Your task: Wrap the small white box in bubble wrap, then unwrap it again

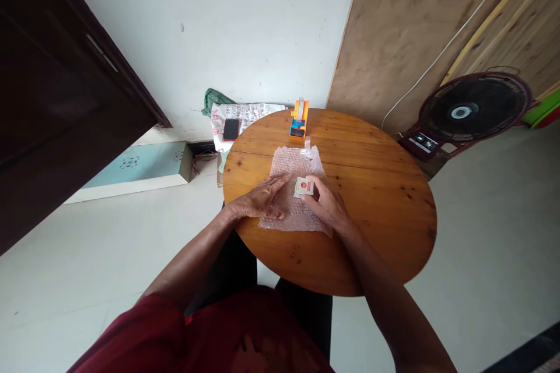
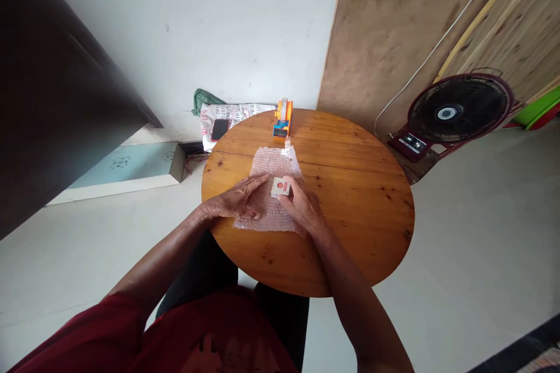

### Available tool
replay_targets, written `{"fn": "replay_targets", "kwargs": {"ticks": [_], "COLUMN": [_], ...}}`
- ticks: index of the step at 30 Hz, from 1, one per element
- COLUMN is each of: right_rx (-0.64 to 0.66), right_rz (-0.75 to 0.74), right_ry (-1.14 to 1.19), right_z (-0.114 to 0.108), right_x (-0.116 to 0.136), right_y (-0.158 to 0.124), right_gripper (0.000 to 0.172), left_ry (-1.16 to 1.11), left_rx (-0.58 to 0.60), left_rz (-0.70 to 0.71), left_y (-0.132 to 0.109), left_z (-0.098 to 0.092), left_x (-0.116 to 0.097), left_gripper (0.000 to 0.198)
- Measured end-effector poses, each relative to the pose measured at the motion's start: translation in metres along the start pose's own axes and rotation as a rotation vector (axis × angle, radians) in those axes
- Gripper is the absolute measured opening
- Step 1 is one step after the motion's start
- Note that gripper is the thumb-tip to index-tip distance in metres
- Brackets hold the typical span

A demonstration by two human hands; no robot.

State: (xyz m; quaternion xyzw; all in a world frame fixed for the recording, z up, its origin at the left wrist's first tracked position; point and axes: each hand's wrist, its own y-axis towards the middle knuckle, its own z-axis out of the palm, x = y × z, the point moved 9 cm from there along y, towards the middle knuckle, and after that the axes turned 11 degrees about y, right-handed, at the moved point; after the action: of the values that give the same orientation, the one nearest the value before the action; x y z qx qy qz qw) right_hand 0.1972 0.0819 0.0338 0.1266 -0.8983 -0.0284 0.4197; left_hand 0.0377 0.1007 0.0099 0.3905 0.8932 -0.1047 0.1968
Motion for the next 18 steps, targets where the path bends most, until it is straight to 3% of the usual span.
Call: {"fn": "replay_targets", "kwargs": {"ticks": [4,8,11,18], "right_rx": [-0.109,-0.269,-0.309,-0.408], "right_rz": [0.133,0.2,0.246,0.407], "right_ry": [0.135,0.109,0.096,-0.21], "right_z": [-0.017,-0.043,-0.054,-0.102], "right_x": [-0.017,-0.035,-0.044,-0.058], "right_y": [-0.001,-0.004,-0.005,-0.021], "right_gripper": [0.039,0.039,0.04,0.044], "left_ry": [0.013,0.022,0.048,0.209], "left_rx": [-0.01,-0.03,-0.003,0.072], "left_rz": [0.023,0.049,0.055,0.082], "left_y": [0.0,-0.001,-0.002,0.01], "left_z": [0.003,0.002,-0.003,-0.008], "left_x": [0.003,0.003,-0.001,-0.019], "left_gripper": [0.116,0.116,0.109,0.097]}}
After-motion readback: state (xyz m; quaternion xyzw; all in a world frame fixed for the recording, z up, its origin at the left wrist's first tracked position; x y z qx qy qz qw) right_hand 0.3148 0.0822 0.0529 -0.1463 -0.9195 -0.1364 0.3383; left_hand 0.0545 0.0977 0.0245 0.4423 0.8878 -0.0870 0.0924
